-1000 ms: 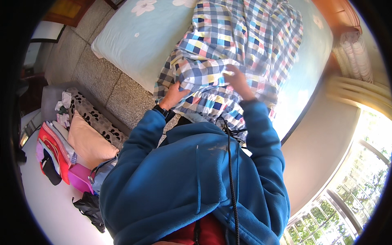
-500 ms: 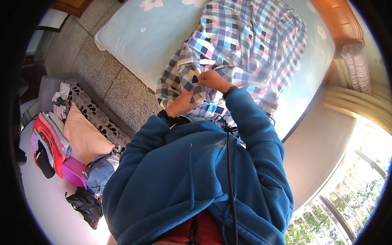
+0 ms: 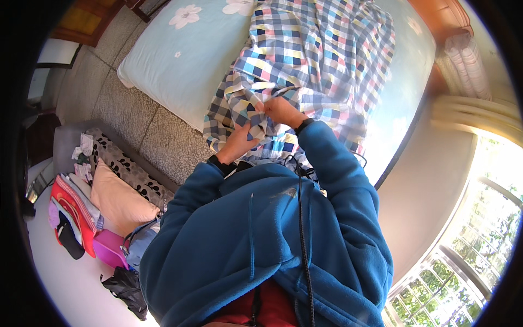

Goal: The person folds a multicolored checkered blanket on a bed. They repeatedly smooth, align, and fold the blanket into a compact shape, then unfold and refold it several times before leaving it partially folded on the bed.

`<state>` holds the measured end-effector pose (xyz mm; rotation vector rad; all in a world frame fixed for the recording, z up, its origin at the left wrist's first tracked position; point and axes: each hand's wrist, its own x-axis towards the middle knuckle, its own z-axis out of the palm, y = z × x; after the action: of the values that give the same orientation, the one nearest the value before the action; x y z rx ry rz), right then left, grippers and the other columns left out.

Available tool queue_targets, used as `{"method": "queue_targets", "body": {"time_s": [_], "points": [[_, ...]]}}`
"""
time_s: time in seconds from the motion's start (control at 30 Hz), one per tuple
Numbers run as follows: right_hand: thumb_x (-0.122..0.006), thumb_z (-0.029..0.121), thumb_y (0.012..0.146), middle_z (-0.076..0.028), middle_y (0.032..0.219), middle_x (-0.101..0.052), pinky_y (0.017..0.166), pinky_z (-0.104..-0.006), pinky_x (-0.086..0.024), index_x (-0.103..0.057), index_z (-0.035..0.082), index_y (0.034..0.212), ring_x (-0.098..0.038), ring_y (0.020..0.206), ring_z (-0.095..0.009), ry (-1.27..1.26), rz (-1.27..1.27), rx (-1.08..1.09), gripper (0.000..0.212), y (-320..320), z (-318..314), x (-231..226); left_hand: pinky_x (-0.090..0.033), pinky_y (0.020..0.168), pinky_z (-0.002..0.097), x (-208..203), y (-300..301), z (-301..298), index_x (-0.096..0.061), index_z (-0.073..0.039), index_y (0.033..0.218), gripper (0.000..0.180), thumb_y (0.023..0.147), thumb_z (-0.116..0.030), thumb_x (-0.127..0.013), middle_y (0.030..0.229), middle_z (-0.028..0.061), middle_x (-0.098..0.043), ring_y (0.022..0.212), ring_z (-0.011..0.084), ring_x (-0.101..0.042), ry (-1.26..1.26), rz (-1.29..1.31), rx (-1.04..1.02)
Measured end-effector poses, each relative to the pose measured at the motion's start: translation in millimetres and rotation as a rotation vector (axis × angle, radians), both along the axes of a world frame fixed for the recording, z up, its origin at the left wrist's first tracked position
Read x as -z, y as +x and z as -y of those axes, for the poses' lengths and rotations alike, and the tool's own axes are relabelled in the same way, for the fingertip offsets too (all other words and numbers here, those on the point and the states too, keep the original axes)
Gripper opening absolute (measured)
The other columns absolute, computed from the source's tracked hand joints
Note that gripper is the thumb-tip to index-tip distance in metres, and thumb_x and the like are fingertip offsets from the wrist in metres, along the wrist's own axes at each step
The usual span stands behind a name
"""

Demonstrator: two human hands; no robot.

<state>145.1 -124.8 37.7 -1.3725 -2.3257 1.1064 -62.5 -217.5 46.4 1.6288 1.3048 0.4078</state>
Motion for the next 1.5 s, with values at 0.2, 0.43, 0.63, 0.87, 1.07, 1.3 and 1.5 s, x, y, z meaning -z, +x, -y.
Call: {"method": "queue_targets", "body": {"time_s": [0.2, 0.43, 0.63, 0.87, 1.07, 1.3, 1.5], "points": [[-0.057, 0.014, 0.081, -0.02, 0.087, -0.067, 0.072, -0.0462, -0.052, -0.068, 0.003, 0.084, -0.064, 0.08, -0.04, 0.179, 0.132, 0.151, 0.016, 9, -19, -4, -0.049, 0.078, 0.0495, -5, -3, 4, -0.039, -0.007, 0.133, 0.063, 0.082, -0.027, -0.07, 0.106, 0.0292, -0.062, 0.097, 0.0479, -0.06, -0.012, 0.052, -0.135], [-0.055, 0.02, 0.082, -0.019, 0.084, -0.067, 0.07, -0.0484, -0.051, -0.067, 0.003, 0.085, -0.064, 0.079, -0.04, 0.311, 0.218, 0.218, 0.021, -11, -34, -15, -0.05, 0.071, 0.0462, -20, -9, 19, -0.063, -0.004, 0.11, 0.028, 0.091, -0.026, -0.061, 0.091, 0.0227, -0.067, 0.085, 0.0432, -0.062, 0.171, 0.102, -0.043], [-0.056, 0.018, 0.083, -0.02, 0.083, -0.067, 0.07, -0.0453, -0.051, -0.067, 0.004, 0.086, -0.063, 0.079, -0.041, 0.043, -0.066, 0.124, 0.018, -12, -41, 7, -0.048, 0.082, 0.0323, -19, -33, 22, -0.064, 0.003, 0.105, 0.021, 0.088, -0.01, -0.064, 0.105, 0.0145, -0.066, 0.093, 0.0271, -0.064, 0.183, 0.254, -0.086], [-0.067, 0.033, 0.088, -0.015, 0.094, -0.07, 0.08, -0.0371, -0.052, -0.068, 0.004, 0.104, -0.067, 0.087, -0.028, -0.317, -0.221, 0.276, 0.033, 21, 8, 13, -0.048, 0.084, 0.0291, -12, -43, 23, -0.061, 0.003, 0.109, 0.028, 0.085, -0.01, -0.067, 0.103, 0.0097, -0.065, 0.096, 0.0147, -0.06, -0.311, 0.325, -0.005], [-0.072, 0.031, 0.083, -0.017, 0.098, -0.069, 0.081, -0.038, -0.052, -0.065, 0.004, 0.112, -0.066, 0.09, -0.032, -0.192, -0.301, 0.033, 0.039, 4, 35, 0, -0.051, 0.08, 0.0326, 2, -11, 18, -0.055, 0.001, 0.117, 0.043, 0.085, -0.024, -0.069, 0.096, 0.0145, -0.07, 0.088, 0.0255, -0.068, -0.303, 0.268, -0.019], [-0.06, 0.017, 0.079, -0.019, 0.08, -0.066, 0.069, -0.0477, -0.051, -0.067, 0.006, 0.082, -0.063, 0.076, -0.04, 0.103, -0.046, 0.168, 0.014, -4, 34, 26, -0.051, 0.073, 0.0364, -12, -4, 22, -0.068, -0.001, 0.102, 0.027, 0.087, -0.023, -0.068, 0.088, 0.019, -0.07, 0.085, 0.0307, -0.07, -0.105, 0.252, 0.029], [-0.065, 0.027, 0.086, -0.015, 0.083, -0.069, 0.072, -0.0359, -0.052, -0.068, 0.001, 0.094, -0.067, 0.076, -0.026, -0.366, -0.408, 0.282, 0.027, 4, 25, -3, -0.05, 0.082, 0.0329, -26, -9, 33, -0.069, 0.0, 0.105, 0.023, 0.085, -0.012, -0.069, 0.116, 0.0142, -0.063, 0.094, 0.0296, -0.067, -0.122, 0.538, -0.145]]}}
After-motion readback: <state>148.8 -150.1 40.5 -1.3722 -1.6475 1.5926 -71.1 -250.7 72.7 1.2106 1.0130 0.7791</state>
